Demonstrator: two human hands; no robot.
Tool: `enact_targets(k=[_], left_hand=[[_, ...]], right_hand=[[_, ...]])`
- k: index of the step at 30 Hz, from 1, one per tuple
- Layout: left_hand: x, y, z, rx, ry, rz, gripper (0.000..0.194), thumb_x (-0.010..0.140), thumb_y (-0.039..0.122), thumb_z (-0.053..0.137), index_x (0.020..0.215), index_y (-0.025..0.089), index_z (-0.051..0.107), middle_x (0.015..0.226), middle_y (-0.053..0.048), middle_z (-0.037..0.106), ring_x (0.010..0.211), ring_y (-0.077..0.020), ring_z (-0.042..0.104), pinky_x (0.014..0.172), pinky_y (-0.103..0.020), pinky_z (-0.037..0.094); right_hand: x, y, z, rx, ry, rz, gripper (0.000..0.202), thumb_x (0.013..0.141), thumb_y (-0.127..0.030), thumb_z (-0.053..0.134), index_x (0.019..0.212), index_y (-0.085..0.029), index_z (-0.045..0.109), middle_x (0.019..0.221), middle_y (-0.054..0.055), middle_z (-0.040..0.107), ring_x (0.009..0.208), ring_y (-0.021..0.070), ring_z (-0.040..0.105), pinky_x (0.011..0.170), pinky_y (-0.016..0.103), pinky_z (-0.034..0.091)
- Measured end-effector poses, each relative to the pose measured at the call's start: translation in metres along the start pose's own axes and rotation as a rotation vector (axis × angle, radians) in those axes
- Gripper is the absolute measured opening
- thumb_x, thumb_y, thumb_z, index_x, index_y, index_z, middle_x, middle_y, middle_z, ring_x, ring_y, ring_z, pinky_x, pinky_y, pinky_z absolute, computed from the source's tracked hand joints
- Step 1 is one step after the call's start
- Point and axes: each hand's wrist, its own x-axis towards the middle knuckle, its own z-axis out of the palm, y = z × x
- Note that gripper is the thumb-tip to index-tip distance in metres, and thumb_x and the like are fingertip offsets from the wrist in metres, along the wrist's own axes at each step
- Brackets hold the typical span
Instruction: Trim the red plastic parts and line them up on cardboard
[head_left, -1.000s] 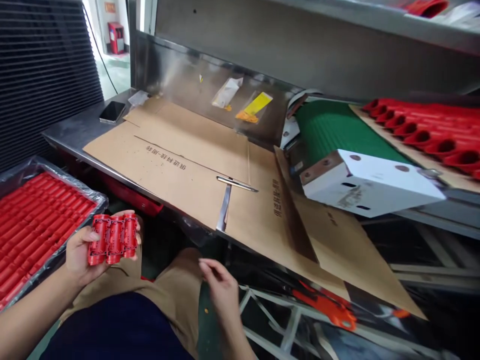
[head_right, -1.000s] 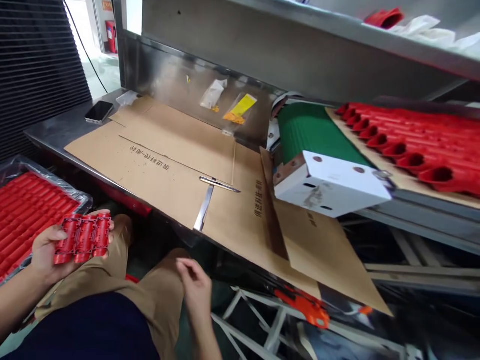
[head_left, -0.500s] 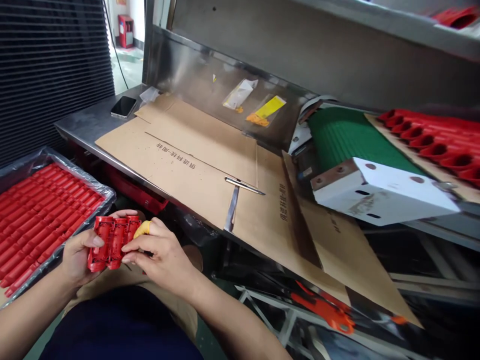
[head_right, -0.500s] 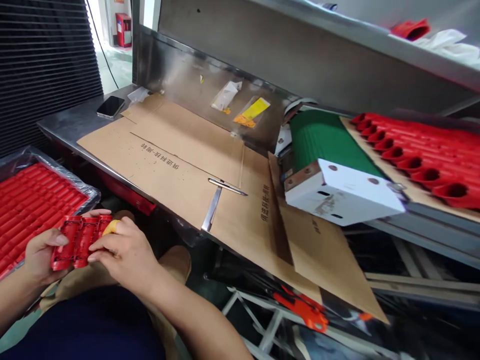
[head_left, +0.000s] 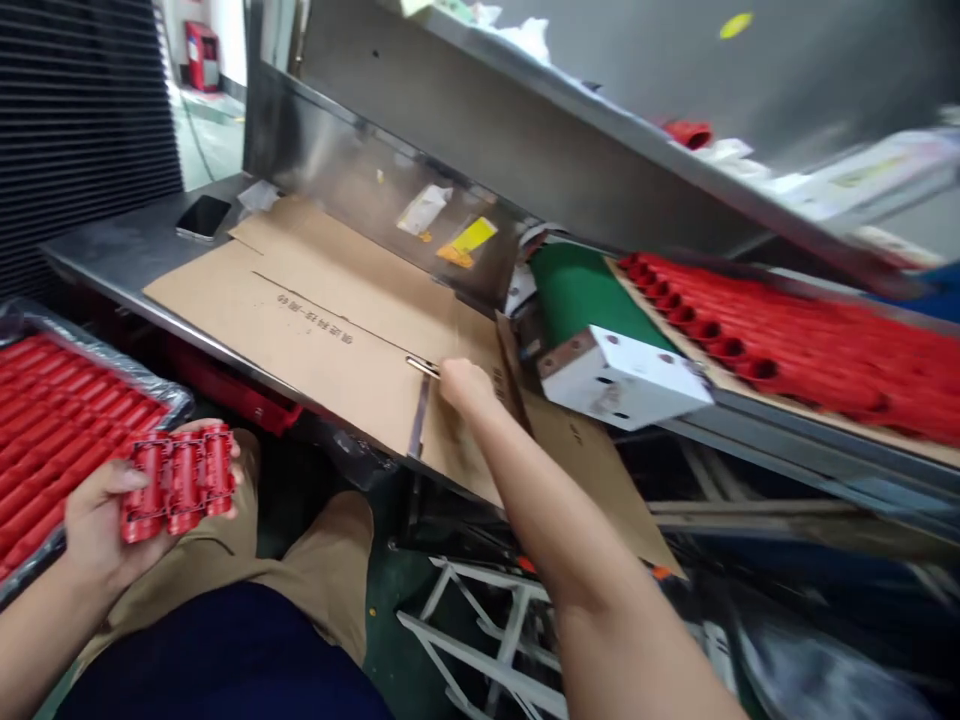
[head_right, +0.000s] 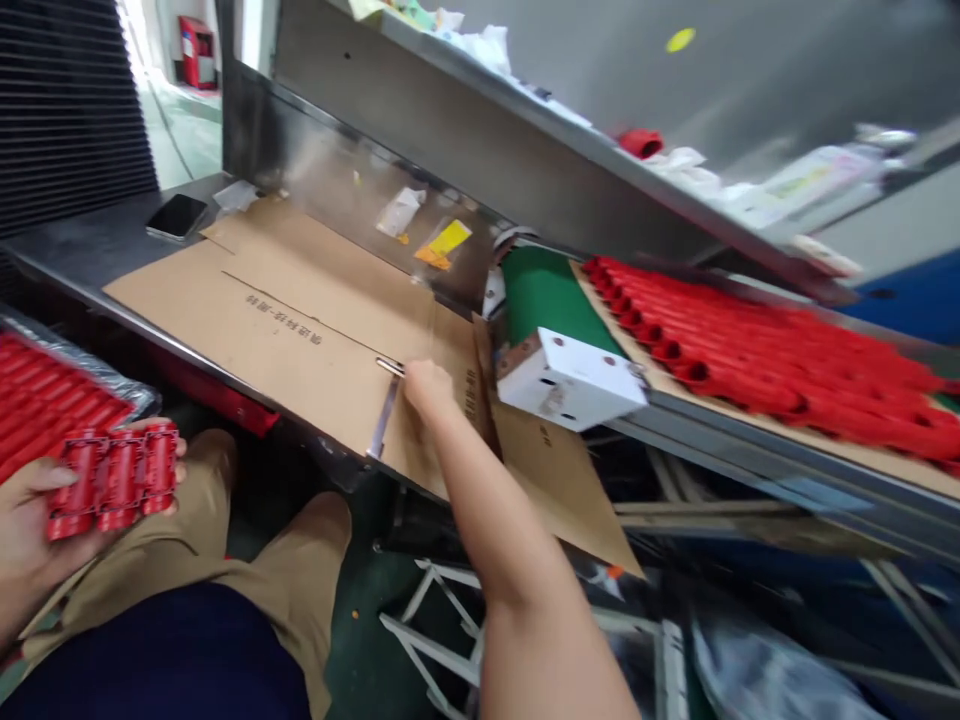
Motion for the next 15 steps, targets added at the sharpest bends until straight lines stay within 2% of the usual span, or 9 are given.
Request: enact_targets(k=[3,5,6,8,9,10,12,14,15], left_hand=[[0.0,0.003,0.011,-0.02,-0.118,0.009,0.082,0.065,0.022,0.066,0.147,0.012,0.062,0.104,-0.016,0.084,0.109,-0.0455,0.076,0.097,-0.065,0.06],[-0.001,0.004,0.011,-0.037,-0.185,-0.002,0.079,0.068,0.024,0.067,0.146,0.012,0.062,0.104,-0.016,0.084,0.11,-0.0456,0.075,0.098,-0.065,0.059],[-0.002,0.004,0.011,-0.049,-0.207,-0.011,0.077,0.069,0.025,0.067,0.146,0.012,0.062,0.103,-0.016,0.084,0.111,-0.0453,0.075,0.1,-0.065,0.059],[-0.002,0.004,0.011,-0.07,-0.228,-0.043,0.077,0.072,0.028,0.068,0.146,0.012,0.06,0.103,-0.015,0.083,0.114,-0.0443,0.074,0.103,-0.064,0.057],[-0.002,0.004,0.011,-0.074,-0.235,-0.063,0.077,0.073,0.028,0.067,0.147,0.012,0.059,0.105,-0.015,0.083,0.114,-0.0437,0.074,0.104,-0.063,0.056],[-0.001,0.003,0.012,-0.074,-0.242,-0.082,0.077,0.073,0.029,0.067,0.148,0.012,0.058,0.108,-0.015,0.082,0.114,-0.0432,0.074,0.104,-0.063,0.056],[0.0,0.002,0.013,-0.058,-0.261,-0.108,0.078,0.073,0.028,0.065,0.148,0.011,0.057,0.113,-0.017,0.081,0.112,-0.043,0.074,0.104,-0.063,0.056],[0.0,0.001,0.015,-0.039,-0.278,-0.121,0.075,0.074,0.028,0.064,0.147,0.009,0.058,0.113,-0.018,0.08,0.109,-0.0428,0.075,0.102,-0.062,0.057],[0.0,0.001,0.016,-0.031,-0.282,-0.131,0.074,0.074,0.028,0.063,0.145,0.009,0.059,0.112,-0.019,0.081,0.107,-0.0425,0.076,0.101,-0.061,0.058]], right_hand=[[0.0,0.009,-0.002,0.012,0.045,-0.01,0.016,0.098,-0.02,0.07,0.108,-0.007,0.07,0.118,0.019,0.072,0.106,0.0284,0.073,0.096,0.046,0.058],[-0.014,0.013,-0.009,0.033,0.116,-0.023,0.016,0.096,-0.013,0.064,0.109,-0.005,0.068,0.117,0.024,0.07,0.105,0.0311,0.074,0.095,0.046,0.057],[-0.026,0.013,-0.012,0.073,0.17,-0.042,0.016,0.097,-0.013,0.061,0.111,-0.006,0.066,0.113,0.022,0.071,0.101,0.0296,0.075,0.092,0.044,0.058],[-0.063,0.004,-0.012,0.285,0.29,-0.159,0.015,0.101,-0.018,0.055,0.113,-0.013,0.062,0.094,0.01,0.073,0.084,0.0224,0.076,0.081,0.036,0.062],[-0.086,-0.005,-0.008,0.577,0.39,-0.307,0.012,0.102,-0.02,0.055,0.11,-0.016,0.061,0.083,0.005,0.071,0.069,0.0189,0.073,0.069,0.032,0.062],[-0.11,-0.017,-0.003,0.893,0.432,-0.51,0.007,0.101,-0.022,0.058,0.105,-0.02,0.063,0.079,0.002,0.071,0.062,0.0173,0.072,0.062,0.031,0.062],[-0.158,-0.045,0.013,1.184,0.349,-0.828,0.009,0.097,-0.018,0.067,0.103,-0.024,0.07,0.081,0.003,0.076,0.073,0.0193,0.076,0.069,0.033,0.066],[-0.196,-0.072,0.029,1.292,0.176,-0.912,0.02,0.096,-0.015,0.071,0.114,-0.022,0.076,0.097,0.008,0.081,0.087,0.0231,0.08,0.076,0.037,0.068],[-0.207,-0.084,0.037,1.336,0.096,-0.905,0.027,0.099,-0.017,0.069,0.126,-0.018,0.073,0.098,0.008,0.082,0.083,0.0218,0.08,0.071,0.034,0.069]])
